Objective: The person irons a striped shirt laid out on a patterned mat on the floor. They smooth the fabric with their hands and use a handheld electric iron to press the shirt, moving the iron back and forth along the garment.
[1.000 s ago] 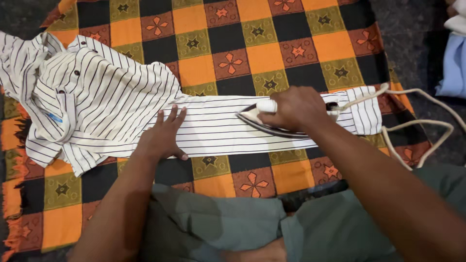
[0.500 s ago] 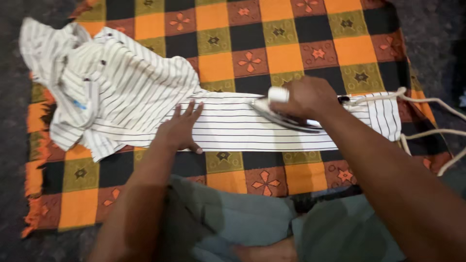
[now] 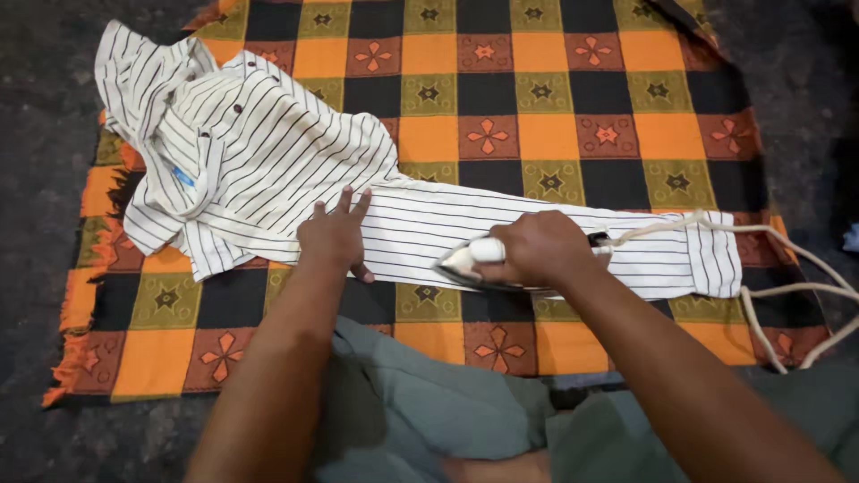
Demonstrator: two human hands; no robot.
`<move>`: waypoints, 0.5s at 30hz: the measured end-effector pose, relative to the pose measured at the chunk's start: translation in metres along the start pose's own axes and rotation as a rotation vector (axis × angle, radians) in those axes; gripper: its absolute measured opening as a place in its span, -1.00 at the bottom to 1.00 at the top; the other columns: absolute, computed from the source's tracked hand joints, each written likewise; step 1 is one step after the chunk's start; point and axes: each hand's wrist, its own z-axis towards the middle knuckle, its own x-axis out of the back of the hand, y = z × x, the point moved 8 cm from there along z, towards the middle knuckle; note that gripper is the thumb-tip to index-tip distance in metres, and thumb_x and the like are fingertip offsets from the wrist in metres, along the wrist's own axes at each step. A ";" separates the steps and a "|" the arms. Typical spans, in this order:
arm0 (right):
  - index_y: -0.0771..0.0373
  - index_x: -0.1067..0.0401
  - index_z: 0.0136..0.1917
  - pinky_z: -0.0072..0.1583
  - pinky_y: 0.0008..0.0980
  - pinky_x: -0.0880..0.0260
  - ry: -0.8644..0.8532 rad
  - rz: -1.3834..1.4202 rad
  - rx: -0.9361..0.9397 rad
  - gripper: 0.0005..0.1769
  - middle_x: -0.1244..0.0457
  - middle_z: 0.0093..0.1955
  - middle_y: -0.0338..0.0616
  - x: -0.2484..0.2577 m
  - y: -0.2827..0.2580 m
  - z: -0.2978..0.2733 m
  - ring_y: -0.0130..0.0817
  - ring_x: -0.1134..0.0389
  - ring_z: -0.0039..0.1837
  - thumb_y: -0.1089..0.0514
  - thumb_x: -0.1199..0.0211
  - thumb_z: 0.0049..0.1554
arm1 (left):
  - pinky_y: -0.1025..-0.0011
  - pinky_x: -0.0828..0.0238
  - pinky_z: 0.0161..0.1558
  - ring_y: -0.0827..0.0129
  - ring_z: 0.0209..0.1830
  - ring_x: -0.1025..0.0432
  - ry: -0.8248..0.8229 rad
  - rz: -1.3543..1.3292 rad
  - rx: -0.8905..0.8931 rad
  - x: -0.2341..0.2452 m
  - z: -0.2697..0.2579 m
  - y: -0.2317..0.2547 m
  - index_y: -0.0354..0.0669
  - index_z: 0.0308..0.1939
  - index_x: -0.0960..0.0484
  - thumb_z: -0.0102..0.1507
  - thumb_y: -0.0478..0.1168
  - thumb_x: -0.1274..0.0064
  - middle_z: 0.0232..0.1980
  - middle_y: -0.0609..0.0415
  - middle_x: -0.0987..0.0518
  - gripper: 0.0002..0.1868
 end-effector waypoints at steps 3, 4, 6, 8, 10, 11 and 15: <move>-0.05 -0.58 0.05 -0.05 -0.07 -0.47 0.050 -0.033 -0.027 -0.31 -0.44 -0.18 -0.04 0.007 0.000 0.013 -0.07 -0.48 -0.08 -0.59 -0.18 -0.01 | -0.04 -0.37 0.27 -0.07 0.66 0.11 0.008 -0.026 -0.002 -0.001 -0.002 -0.003 0.48 0.64 0.34 -0.25 0.12 -0.64 0.73 0.30 0.23 0.66; -0.01 -0.57 0.07 -0.04 -0.08 -0.48 0.069 -0.061 -0.035 -0.28 -0.44 -0.19 -0.01 0.009 0.001 0.016 -0.06 -0.49 -0.07 -0.60 -0.14 0.03 | -0.03 -0.37 0.28 -0.07 0.66 0.11 0.002 -0.029 -0.003 -0.001 -0.001 -0.003 0.49 0.64 0.35 -0.25 0.12 -0.65 0.73 0.31 0.24 0.66; 0.00 -0.60 0.02 0.00 -0.08 -0.47 0.135 -0.071 -0.060 -0.30 -0.43 -0.16 0.00 0.014 0.005 0.019 -0.04 -0.48 -0.05 -0.59 -0.14 0.04 | -0.03 -0.37 0.28 -0.08 0.66 0.13 -0.011 -0.035 -0.006 0.000 0.000 -0.003 0.49 0.64 0.36 -0.25 0.11 -0.64 0.73 0.32 0.27 0.67; 0.01 -0.61 0.00 0.01 -0.05 -0.47 0.152 -0.056 -0.092 -0.30 -0.43 -0.15 0.01 0.015 0.006 0.024 0.00 -0.47 -0.04 -0.58 -0.14 0.02 | -0.06 -0.38 0.27 -0.09 0.67 0.15 -0.029 -0.039 -0.014 -0.002 0.000 -0.004 0.47 0.64 0.38 -0.23 0.12 -0.63 0.73 0.33 0.29 0.66; 0.02 -0.59 0.01 -0.01 0.00 -0.47 0.120 -0.019 -0.136 -0.28 -0.42 -0.15 0.03 0.015 0.010 0.029 0.03 -0.47 -0.05 -0.59 -0.14 -0.01 | -0.06 -0.35 0.29 -0.11 0.67 0.19 -0.041 -0.056 -0.019 -0.004 0.002 -0.004 0.48 0.63 0.41 -0.23 0.10 -0.64 0.73 0.33 0.34 0.68; 0.03 -0.59 0.00 0.00 0.00 -0.47 0.123 -0.042 -0.141 -0.27 -0.42 -0.16 0.04 0.018 0.011 0.032 0.03 -0.47 -0.05 -0.60 -0.13 0.01 | -0.07 -0.34 0.30 -0.12 0.67 0.21 -0.046 -0.064 -0.023 -0.004 0.003 -0.004 0.49 0.63 0.43 -0.23 0.09 -0.65 0.73 0.33 0.36 0.69; 0.05 -0.58 0.00 0.03 0.01 -0.48 0.154 -0.051 -0.183 -0.26 -0.43 -0.18 0.06 0.023 0.014 0.040 0.01 -0.48 -0.05 -0.61 -0.10 0.06 | -0.14 -0.36 0.29 -0.15 0.69 0.30 -0.087 -0.096 -0.019 -0.009 0.006 -0.005 0.50 0.63 0.46 -0.18 0.06 -0.63 0.73 0.33 0.41 0.66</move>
